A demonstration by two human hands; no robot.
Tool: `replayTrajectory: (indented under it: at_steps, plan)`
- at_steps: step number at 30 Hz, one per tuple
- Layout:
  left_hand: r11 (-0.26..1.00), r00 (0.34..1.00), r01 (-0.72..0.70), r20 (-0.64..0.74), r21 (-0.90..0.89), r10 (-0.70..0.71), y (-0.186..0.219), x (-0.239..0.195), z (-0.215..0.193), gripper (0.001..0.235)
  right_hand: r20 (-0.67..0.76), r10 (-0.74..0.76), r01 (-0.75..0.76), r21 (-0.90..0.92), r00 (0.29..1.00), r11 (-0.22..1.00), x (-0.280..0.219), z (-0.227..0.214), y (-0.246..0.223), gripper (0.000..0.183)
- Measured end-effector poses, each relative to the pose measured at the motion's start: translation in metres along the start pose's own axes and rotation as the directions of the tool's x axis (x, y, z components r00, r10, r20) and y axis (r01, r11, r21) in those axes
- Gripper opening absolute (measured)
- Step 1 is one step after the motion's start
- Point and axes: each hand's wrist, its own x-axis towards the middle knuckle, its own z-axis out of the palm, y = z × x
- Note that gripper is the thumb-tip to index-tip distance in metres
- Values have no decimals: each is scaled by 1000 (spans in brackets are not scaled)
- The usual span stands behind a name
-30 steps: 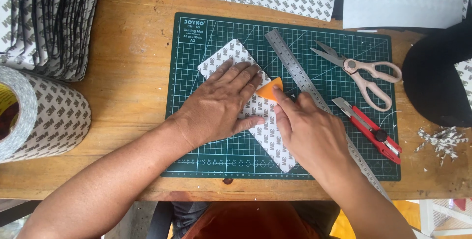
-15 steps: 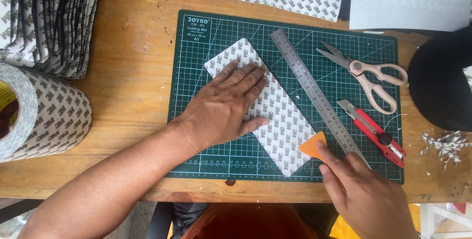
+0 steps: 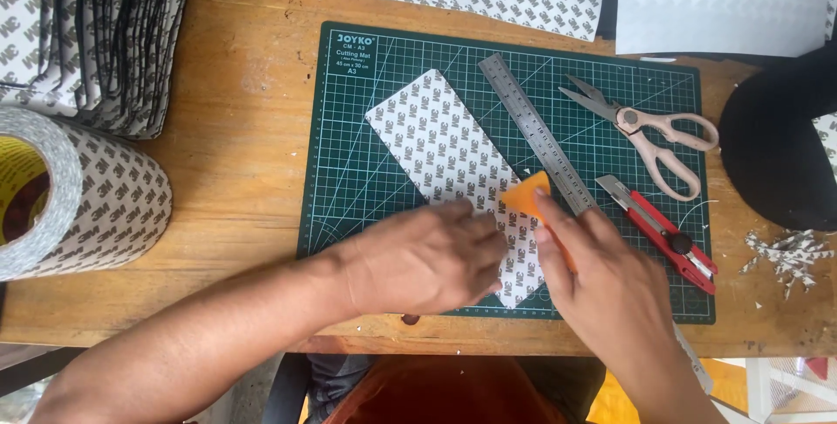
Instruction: The person measures and cuts a black fabric piece using a ruler and a utility knife on a green cutting mat. They then trim the edges with scissors and smooth the fabric with an orange squeegee tool.
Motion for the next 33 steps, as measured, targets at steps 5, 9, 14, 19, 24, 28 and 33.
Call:
replayTrajectory:
  at_steps: [5, 9, 14, 19, 24, 28, 33]
  plan:
    - [981, 949, -192, 250, -29, 194, -2, 5, -18, 16, 183, -13, 23, -50, 983, 998, 27, 7, -7, 51]
    - [985, 959, -146, 230, -93, 164, 1, 5, -16, 31, 204, -38, 53, -66, 978, 996, 46, 7, -16, 52]
    - [985, 969, -159, 181, -72, 169, 3, 3, -11, 25, 133, -123, 123, 3, 984, 992, 78, 6, -31, 46]
    - [984, 962, -157, 214, -83, 172, 2, 3, -12, 23, 167, -109, 110, 1, 980, 994, 113, 0, -52, 49]
    - [984, 949, -174, 264, -18, 173, 2, 3, -18, 31, 171, -125, 134, -41, 977, 990, 138, 4, -65, 51]
    - [989, 960, -117, 243, -86, 135, 4, 1, -19, 26, 172, -115, 115, 10, 978, 993, 149, 7, -67, 47]
    - [983, 970, -56, 223, -174, 94, 4, 1, -23, 24, 168, -144, 132, 81, 975, 988, 128, -14, -67, 47]
